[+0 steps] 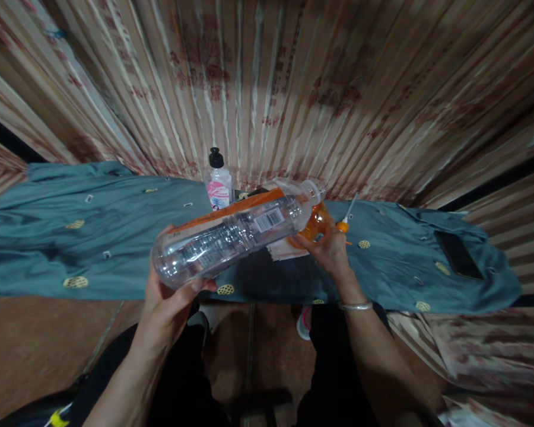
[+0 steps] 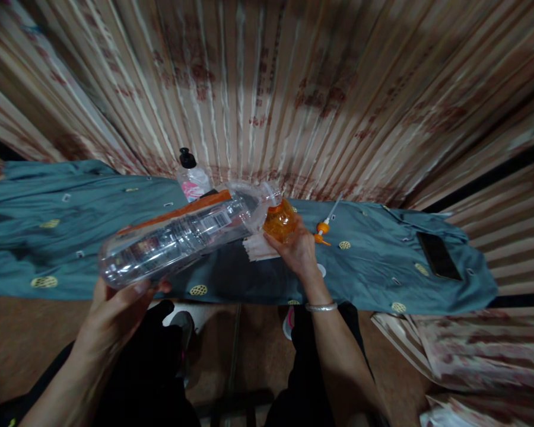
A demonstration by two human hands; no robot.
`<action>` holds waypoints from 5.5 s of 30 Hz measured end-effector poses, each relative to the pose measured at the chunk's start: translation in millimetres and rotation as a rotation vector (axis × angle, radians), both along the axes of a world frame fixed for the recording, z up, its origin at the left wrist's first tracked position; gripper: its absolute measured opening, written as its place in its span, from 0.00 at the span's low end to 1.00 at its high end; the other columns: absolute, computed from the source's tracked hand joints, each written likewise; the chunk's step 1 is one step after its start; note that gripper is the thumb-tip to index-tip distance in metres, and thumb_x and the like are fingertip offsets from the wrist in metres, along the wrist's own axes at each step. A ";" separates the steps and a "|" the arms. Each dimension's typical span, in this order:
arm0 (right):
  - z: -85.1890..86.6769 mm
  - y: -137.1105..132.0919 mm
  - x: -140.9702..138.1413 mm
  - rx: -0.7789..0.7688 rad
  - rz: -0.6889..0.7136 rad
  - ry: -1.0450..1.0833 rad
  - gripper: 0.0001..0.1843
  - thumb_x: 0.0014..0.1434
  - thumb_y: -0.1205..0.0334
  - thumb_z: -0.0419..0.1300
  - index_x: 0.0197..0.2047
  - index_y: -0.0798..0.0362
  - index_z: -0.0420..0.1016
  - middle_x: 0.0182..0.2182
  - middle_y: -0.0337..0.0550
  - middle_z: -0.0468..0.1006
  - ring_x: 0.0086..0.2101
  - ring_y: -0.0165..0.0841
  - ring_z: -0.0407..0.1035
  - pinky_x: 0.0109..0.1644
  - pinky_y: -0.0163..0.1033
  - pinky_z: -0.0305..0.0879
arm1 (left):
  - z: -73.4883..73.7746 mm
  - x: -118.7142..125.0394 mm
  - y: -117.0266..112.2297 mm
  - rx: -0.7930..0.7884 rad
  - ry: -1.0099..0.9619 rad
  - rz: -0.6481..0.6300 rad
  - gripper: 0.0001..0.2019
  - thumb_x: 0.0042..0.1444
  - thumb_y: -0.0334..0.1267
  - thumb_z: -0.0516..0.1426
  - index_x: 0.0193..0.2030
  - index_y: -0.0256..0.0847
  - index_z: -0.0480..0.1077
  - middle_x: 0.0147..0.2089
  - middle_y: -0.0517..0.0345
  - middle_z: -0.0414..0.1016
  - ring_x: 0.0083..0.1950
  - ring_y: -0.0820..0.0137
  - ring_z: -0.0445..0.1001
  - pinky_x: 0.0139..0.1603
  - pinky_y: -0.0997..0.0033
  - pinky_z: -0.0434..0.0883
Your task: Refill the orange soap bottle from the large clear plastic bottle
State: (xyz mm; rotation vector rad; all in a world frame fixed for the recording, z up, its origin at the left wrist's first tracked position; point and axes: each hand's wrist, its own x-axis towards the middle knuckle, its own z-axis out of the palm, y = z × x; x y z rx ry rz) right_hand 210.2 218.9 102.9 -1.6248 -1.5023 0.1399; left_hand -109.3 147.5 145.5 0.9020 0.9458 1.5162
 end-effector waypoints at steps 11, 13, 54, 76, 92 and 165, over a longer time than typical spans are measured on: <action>1.4 0.1 0.3 -0.034 -0.003 0.016 0.39 0.48 0.42 0.75 0.57 0.55 0.77 0.43 0.56 0.88 0.42 0.54 0.84 0.44 0.53 0.81 | 6.1 8.3 -3.6 -0.018 -0.055 0.001 0.41 0.44 0.38 0.76 0.67 0.58 0.72 0.55 0.57 0.78 0.39 0.69 0.78 0.33 0.73 0.80; 1.4 0.1 0.6 -0.027 -0.004 0.021 0.39 0.48 0.41 0.75 0.57 0.55 0.77 0.43 0.56 0.88 0.41 0.54 0.84 0.44 0.53 0.82 | 6.5 9.2 -3.3 -0.026 -0.058 0.006 0.41 0.43 0.39 0.77 0.66 0.59 0.73 0.56 0.56 0.78 0.39 0.69 0.79 0.32 0.73 0.80; 6.2 1.6 -7.0 -0.019 0.041 0.074 0.37 0.50 0.45 0.76 0.58 0.55 0.76 0.46 0.57 0.87 0.46 0.54 0.84 0.50 0.55 0.82 | 9.1 29.6 26.0 -0.121 -0.185 0.079 0.29 0.42 0.51 0.77 0.50 0.44 0.80 0.42 0.58 0.82 0.31 0.71 0.77 0.20 0.77 0.73; 7.6 1.4 -4.4 -0.042 0.018 0.095 0.36 0.49 0.39 0.74 0.55 0.53 0.77 0.44 0.55 0.87 0.43 0.54 0.83 0.48 0.60 0.82 | 16.4 33.5 27.8 -0.169 -0.203 0.058 0.23 0.40 0.50 0.77 0.41 0.42 0.81 0.39 0.55 0.83 0.28 0.71 0.76 0.21 0.75 0.76; 9.1 -1.3 -6.5 0.008 0.045 0.085 0.35 0.52 0.44 0.74 0.57 0.53 0.76 0.45 0.54 0.87 0.45 0.53 0.83 0.50 0.58 0.81 | 17.0 27.5 29.1 -0.204 -0.231 0.103 0.30 0.33 0.48 0.79 0.45 0.41 0.82 0.37 0.59 0.83 0.27 0.71 0.78 0.18 0.76 0.78; 5.9 0.7 -15.7 0.048 -0.083 -0.253 0.39 0.54 0.50 0.74 0.63 0.58 0.70 0.48 0.61 0.87 0.47 0.53 0.83 0.51 0.54 0.80 | 23.6 6.0 28.1 0.089 -0.094 0.121 0.26 0.39 0.49 0.77 0.44 0.38 0.81 0.36 0.57 0.84 0.23 0.70 0.76 0.15 0.75 0.74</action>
